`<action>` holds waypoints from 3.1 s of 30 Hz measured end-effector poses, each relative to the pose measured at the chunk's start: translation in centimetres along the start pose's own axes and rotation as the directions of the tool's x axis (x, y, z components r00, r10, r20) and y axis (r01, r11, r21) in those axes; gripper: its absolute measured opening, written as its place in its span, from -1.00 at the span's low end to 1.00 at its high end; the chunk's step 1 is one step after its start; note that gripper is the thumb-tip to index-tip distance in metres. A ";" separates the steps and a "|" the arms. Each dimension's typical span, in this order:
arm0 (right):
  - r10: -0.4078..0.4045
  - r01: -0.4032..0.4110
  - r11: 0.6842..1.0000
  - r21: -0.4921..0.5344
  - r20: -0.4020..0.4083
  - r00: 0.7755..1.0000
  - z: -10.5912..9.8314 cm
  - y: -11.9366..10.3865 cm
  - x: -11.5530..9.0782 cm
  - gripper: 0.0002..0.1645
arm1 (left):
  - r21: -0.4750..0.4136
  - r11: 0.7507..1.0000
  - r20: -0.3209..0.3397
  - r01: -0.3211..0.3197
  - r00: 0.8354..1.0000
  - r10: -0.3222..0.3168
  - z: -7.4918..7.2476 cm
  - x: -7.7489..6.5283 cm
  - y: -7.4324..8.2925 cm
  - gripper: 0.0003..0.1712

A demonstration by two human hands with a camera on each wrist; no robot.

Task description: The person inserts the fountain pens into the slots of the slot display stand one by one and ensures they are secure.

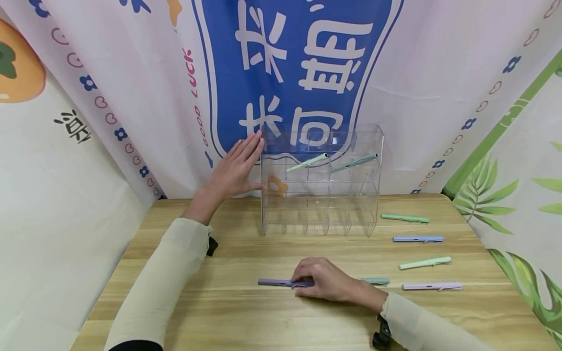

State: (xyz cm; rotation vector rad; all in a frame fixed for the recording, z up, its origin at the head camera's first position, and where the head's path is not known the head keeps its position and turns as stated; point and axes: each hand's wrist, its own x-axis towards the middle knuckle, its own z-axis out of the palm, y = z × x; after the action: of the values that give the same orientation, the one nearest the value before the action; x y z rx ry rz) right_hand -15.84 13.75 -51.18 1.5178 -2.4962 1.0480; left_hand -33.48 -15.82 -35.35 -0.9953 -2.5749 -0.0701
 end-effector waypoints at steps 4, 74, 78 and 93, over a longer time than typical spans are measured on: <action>0.023 -0.023 0.999 0.023 0.009 1.000 0.0 0.0 0.0 -0.74 | -0.002 1.000 0.000 -0.003 1.000 0.003 0.0 0.0 0.0 0.55; 0.093 -0.073 0.994 0.086 -0.263 0.960 -6.6 0.5 0.9 -0.71 | 0.000 1.000 -0.012 -0.016 1.000 0.016 0.1 -0.2 -0.2 0.58; 0.075 -0.056 0.996 0.075 -0.283 0.956 -7.4 0.9 1.1 -0.71 | 0.001 1.000 -0.011 -0.015 1.000 0.015 0.1 -0.2 -0.1 0.58; 0.055 -0.043 0.998 0.040 -0.350 0.935 -10.3 1.1 1.8 -0.71 | 0.008 1.000 -0.001 -0.003 1.000 0.003 0.0 -0.1 0.0 0.57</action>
State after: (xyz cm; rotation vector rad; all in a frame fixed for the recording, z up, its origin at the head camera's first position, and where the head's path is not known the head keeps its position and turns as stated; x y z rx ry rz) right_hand -20.71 18.47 -43.22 1.1551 -2.2872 1.2457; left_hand -33.45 -15.91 -35.34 -0.9965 -2.5709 -0.0599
